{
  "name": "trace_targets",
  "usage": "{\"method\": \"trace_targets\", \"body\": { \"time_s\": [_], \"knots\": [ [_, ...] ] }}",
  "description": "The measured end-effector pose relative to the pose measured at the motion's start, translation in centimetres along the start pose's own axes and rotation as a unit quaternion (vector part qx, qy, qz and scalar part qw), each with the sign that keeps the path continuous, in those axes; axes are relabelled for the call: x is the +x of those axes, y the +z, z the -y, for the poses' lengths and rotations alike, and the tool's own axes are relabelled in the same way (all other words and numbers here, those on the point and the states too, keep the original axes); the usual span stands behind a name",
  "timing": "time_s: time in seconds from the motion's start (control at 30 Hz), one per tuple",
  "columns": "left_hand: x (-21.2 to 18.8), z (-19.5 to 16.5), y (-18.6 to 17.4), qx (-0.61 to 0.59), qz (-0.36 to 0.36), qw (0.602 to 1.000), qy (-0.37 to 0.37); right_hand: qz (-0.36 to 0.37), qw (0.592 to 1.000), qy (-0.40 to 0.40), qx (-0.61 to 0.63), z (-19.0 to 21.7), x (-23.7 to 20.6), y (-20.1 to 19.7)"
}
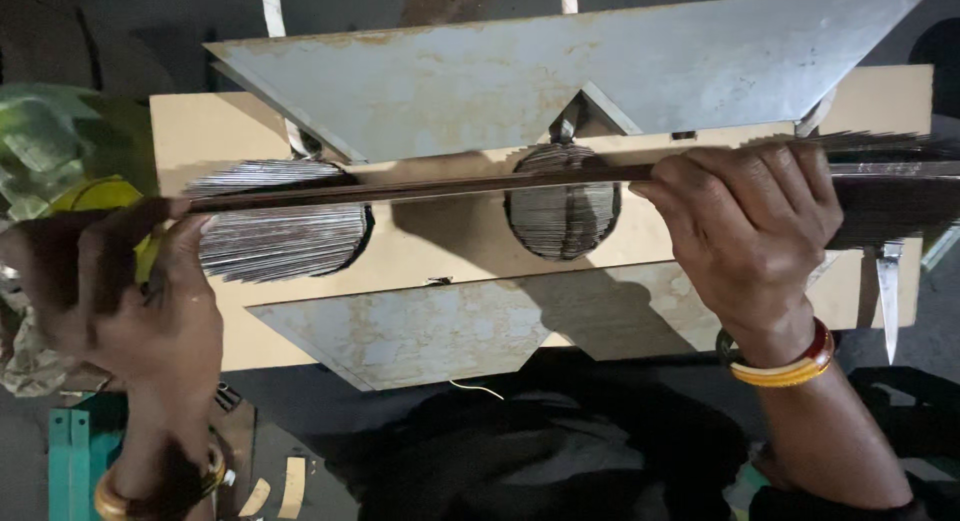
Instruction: The person sits on the floor with a wooden jig on their lap, aligning bundles of thin incense sticks that protrude through circular holes in the board. They slide and press a long wooden bar across the bundles to square the stick ends, reposition the bar and bundles, and press the sticks flat by hand.
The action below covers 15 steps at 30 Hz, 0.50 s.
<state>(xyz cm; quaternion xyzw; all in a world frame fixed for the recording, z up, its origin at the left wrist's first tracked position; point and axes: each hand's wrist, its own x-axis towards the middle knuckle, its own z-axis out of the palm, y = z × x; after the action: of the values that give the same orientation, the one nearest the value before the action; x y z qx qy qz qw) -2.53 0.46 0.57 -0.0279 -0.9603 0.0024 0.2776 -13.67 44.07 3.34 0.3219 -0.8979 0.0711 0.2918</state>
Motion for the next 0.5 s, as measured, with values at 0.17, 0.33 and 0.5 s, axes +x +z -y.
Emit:
{"method": "trace_targets", "body": {
  "time_s": [0.17, 0.33, 0.5],
  "knots": [
    [0.1, -1.2, 0.3, -0.058, -0.022, 0.998, -0.03, 0.018, 1.0, 0.012, 0.013, -0.3, -0.7, 0.2],
    [0.8, -1.6, 0.7, -0.034, -0.067, 0.997, 0.018, 0.021, 0.993, 0.071, 0.095, -0.1, -1.5, 0.7],
    [0.6, -2.1, 1.0, -0.074, -0.071, 0.995, 0.004, 0.031, 0.993, 0.072, 0.089, -0.4, -2.4, 0.5]
  ]
}}
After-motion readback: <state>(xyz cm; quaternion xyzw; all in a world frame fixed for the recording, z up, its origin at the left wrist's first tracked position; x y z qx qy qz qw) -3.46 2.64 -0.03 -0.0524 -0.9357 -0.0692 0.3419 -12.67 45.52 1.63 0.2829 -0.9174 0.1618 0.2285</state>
